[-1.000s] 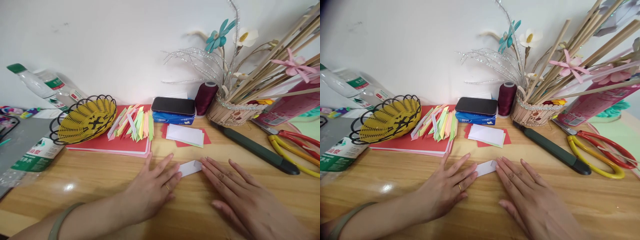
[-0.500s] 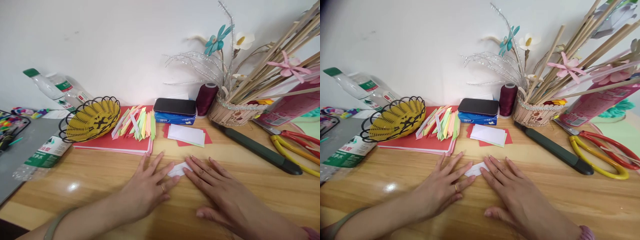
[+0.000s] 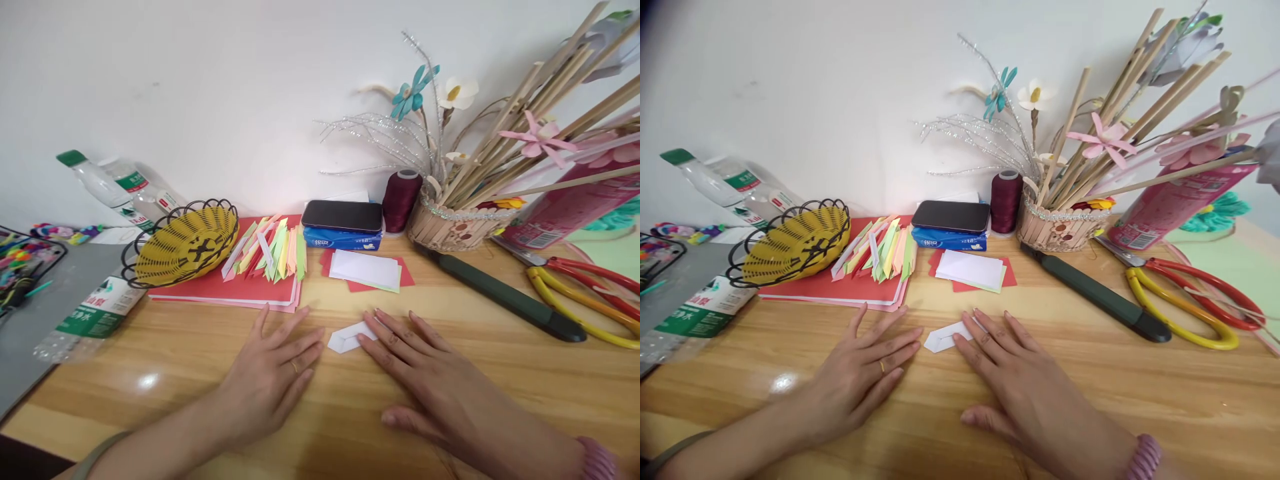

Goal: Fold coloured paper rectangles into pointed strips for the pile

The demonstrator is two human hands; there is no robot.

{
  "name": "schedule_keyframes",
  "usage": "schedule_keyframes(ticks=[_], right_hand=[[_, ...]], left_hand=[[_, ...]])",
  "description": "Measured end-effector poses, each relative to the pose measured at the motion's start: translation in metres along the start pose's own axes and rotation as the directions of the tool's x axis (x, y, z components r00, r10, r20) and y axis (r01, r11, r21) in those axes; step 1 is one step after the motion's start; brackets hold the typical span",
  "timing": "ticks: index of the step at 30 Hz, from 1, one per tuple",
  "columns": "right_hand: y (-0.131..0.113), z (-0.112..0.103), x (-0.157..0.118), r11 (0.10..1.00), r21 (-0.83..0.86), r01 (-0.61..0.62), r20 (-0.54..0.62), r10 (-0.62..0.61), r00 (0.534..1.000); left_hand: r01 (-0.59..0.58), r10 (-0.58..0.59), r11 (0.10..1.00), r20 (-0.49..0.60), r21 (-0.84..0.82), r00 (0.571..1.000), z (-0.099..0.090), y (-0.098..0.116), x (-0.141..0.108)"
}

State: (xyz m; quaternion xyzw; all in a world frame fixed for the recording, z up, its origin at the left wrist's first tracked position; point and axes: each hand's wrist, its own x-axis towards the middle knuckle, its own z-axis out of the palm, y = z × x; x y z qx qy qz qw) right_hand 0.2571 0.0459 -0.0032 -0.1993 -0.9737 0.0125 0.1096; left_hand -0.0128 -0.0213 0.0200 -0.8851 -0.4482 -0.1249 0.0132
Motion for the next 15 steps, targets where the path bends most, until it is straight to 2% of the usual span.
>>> schedule_keyframes(ticks=[3, 5, 7, 13, 15], right_hand=[[0.0, 0.0, 0.0, 1.0, 0.01, 0.001, 0.02, -0.002, 1.0], [0.001, 0.001, 0.0, 1.0, 0.008, 0.001, 0.024, -0.002, 1.0], [0.001, 0.002, 0.0, 1.0, 0.008, -0.001, 0.019, 0.001, 1.0], [0.0, 0.004, 0.0, 0.999, 0.033, -0.012, -0.003, 0.012, 1.0], [0.0, 0.005, 0.0, 0.999, 0.035, -0.016, -0.005, 0.016, 1.0]], left_hand=[[0.034, -0.048, 0.997, -0.198, -0.072, 0.979, 0.003, 0.0, 0.002], [-0.021, -0.003, 0.995, -0.247, -0.096, 0.969, 0.006, 0.003, 0.008], [-0.057, 0.034, 0.994, -0.23, -0.093, 0.973, 0.008, 0.007, 0.015], [-0.059, 0.051, 0.997, -0.132, -0.057, 0.99, 0.01, 0.014, 0.021], [-0.073, 0.06, 0.994, -0.159, -0.08, 0.985, 0.01, 0.011, 0.021]])
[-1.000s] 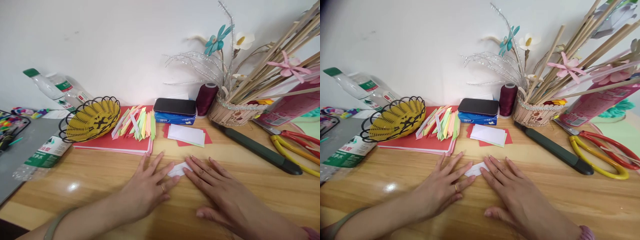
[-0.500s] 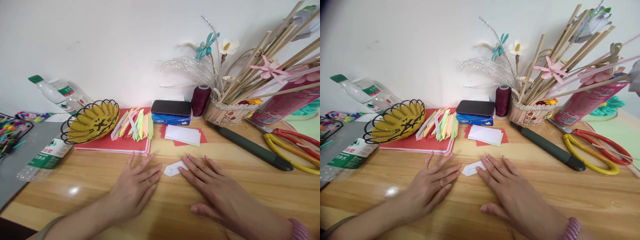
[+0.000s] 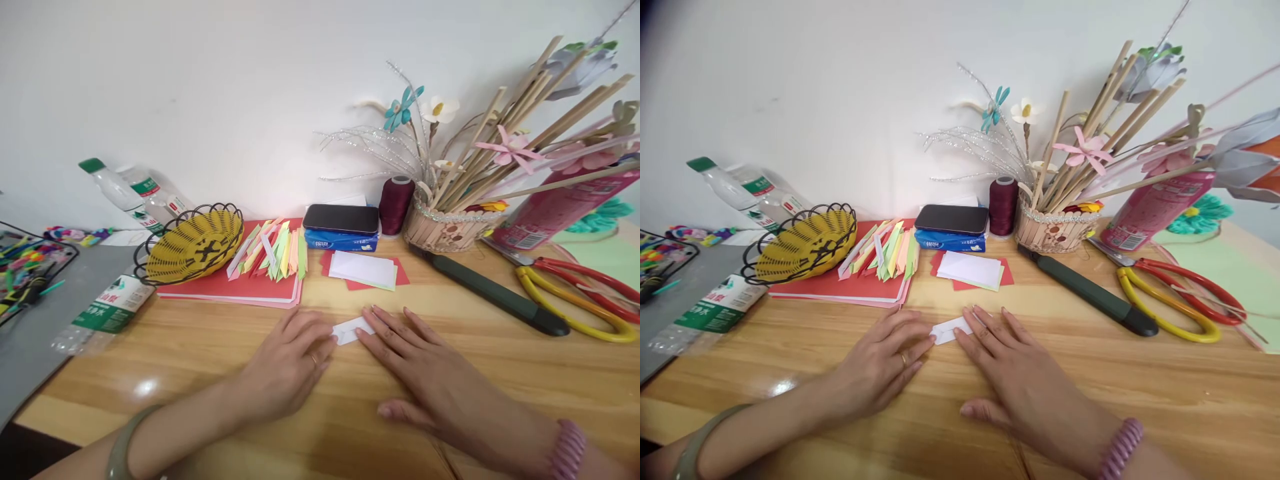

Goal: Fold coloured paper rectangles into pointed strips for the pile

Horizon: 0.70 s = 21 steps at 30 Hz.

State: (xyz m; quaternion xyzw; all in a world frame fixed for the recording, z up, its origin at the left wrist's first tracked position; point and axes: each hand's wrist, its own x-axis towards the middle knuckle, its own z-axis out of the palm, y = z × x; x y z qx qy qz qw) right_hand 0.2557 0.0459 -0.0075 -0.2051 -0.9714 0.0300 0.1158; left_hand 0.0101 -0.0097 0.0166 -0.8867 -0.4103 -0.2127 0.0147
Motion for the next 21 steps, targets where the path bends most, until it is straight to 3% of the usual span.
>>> schedule_keyframes(ticks=[5, 11, 14, 17, 21], right_hand=[[-0.001, 0.0, -0.001, 1.0, 0.01, 0.003, 0.013, -0.003, 1.0], [0.007, -0.011, 0.004, 0.993, 0.098, -0.063, 0.067, 0.057, 0.996], [0.014, -0.016, 0.01, 0.983, 0.157, -0.097, -0.032, 0.103, 0.994], [0.021, -0.018, 0.019, 0.975, 0.192, -0.112, -0.102, 0.133, 0.986], [0.028, -0.02, 0.031, 0.964, 0.238, -0.117, -0.07, 0.137, 0.988]], left_hand=[[-0.063, 0.055, 0.997, -0.174, -0.04, 0.983, 0.006, -0.005, 0.011], [-0.084, 0.095, 0.994, -0.172, 0.073, 0.98, 0.02, -0.005, 0.028], [-0.077, 0.087, 0.995, -0.184, 0.059, 0.979, 0.024, -0.005, 0.03], [-0.015, 0.008, 0.999, -0.209, -0.032, 0.978, 0.024, -0.003, 0.032], [0.17, -0.195, 0.973, -0.16, -0.158, 0.968, 0.022, -0.001, 0.035]])
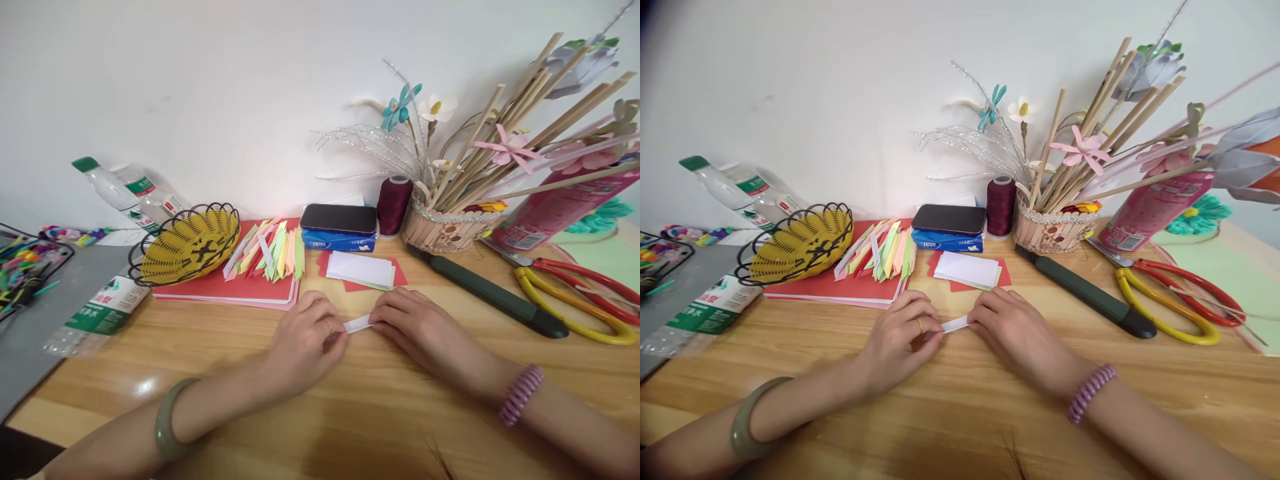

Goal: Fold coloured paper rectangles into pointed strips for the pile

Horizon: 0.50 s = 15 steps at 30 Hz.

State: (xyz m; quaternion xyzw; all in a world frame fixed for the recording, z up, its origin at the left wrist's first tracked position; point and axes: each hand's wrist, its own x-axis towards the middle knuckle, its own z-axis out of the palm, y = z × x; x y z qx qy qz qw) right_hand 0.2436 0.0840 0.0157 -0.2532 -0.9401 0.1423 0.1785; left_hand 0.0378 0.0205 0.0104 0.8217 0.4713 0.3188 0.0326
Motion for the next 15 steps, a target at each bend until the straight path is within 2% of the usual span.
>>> schedule_keyframes(ticks=[3, 7, 11, 15], right_hand=[[0.003, -0.003, 0.007, 0.999, 0.04, -0.01, 0.031, 0.009, 0.999], [0.005, -0.003, 0.009, 0.995, 0.076, -0.071, 0.052, 0.067, 0.996], [0.006, 0.001, 0.009, 0.984, 0.105, -0.145, 0.055, 0.14, 0.989], [0.007, 0.001, 0.01, 0.973, 0.147, -0.177, 0.068, 0.169, 0.983]], left_hand=[[0.139, -0.136, 0.99, 0.067, -0.037, 0.988, -0.001, 0.001, 0.003], [0.246, -0.235, 0.967, 0.153, -0.057, 0.96, 0.0, -0.001, 0.005], [0.3, -0.294, 0.954, 0.185, -0.007, 0.938, 0.002, -0.005, 0.007], [0.303, -0.3, 0.953, 0.207, 0.015, 0.931, 0.002, -0.01, 0.008]])
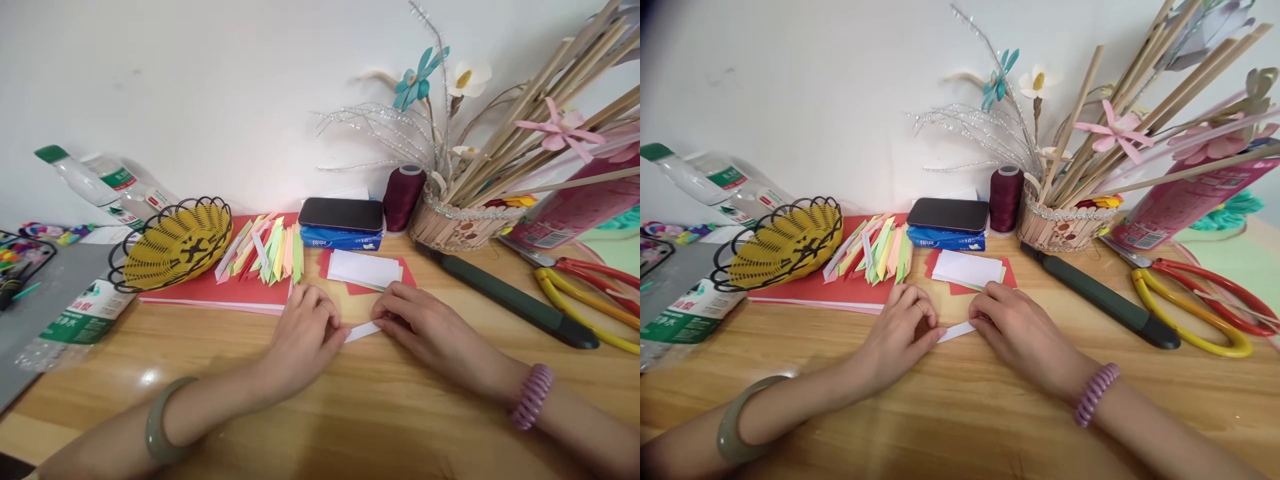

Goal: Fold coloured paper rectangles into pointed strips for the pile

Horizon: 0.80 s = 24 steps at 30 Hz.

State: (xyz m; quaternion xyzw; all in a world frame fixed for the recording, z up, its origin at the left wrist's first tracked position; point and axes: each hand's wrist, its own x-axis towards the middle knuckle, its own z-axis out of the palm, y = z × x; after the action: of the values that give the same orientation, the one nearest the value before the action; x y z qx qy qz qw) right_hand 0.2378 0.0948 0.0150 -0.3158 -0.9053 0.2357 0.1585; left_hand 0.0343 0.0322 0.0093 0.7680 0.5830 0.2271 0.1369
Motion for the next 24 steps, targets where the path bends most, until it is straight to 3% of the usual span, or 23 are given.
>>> schedule_keyframes(ticks=[4, 10, 13, 15, 18, 21, 24], right_hand=[[0.003, -0.002, 0.003, 0.999, 0.043, -0.004, 0.017, 0.003, 1.0], [0.008, -0.002, -0.003, 0.998, 0.056, 0.019, -0.02, -0.018, 1.0], [0.003, 0.001, -0.012, 0.984, -0.111, 0.138, -0.056, -0.145, 0.988], [-0.003, 0.002, -0.017, 0.919, -0.305, 0.251, -0.05, -0.279, 0.959], [-0.012, 0.004, -0.022, 0.821, -0.481, 0.308, -0.038, -0.371, 0.928], [-0.011, 0.005, -0.026, 0.8, -0.518, 0.305, -0.034, -0.375, 0.927], [-0.003, 0.003, -0.032, 0.775, -0.545, 0.321, -0.013, -0.391, 0.92]], left_hand=[[-0.025, 0.025, 0.999, 0.035, -0.027, 0.999, -0.001, -0.001, 0.0], [-0.22, 0.219, 0.973, 0.025, 0.072, 0.975, 0.006, -0.002, 0.0], [-0.173, 0.173, 0.977, 0.011, 0.124, 0.985, 0.011, -0.002, 0.001], [-0.175, 0.182, 0.97, -0.024, 0.168, 0.983, 0.014, -0.001, 0.002], [-0.341, 0.376, 0.891, -0.064, 0.301, 0.925, 0.015, 0.0, 0.001], [-0.464, 0.508, 0.773, 0.018, 0.433, 0.861, 0.01, 0.0, -0.004], [-0.484, 0.489, 0.73, 0.126, 0.482, 0.863, 0.002, 0.001, -0.012]])
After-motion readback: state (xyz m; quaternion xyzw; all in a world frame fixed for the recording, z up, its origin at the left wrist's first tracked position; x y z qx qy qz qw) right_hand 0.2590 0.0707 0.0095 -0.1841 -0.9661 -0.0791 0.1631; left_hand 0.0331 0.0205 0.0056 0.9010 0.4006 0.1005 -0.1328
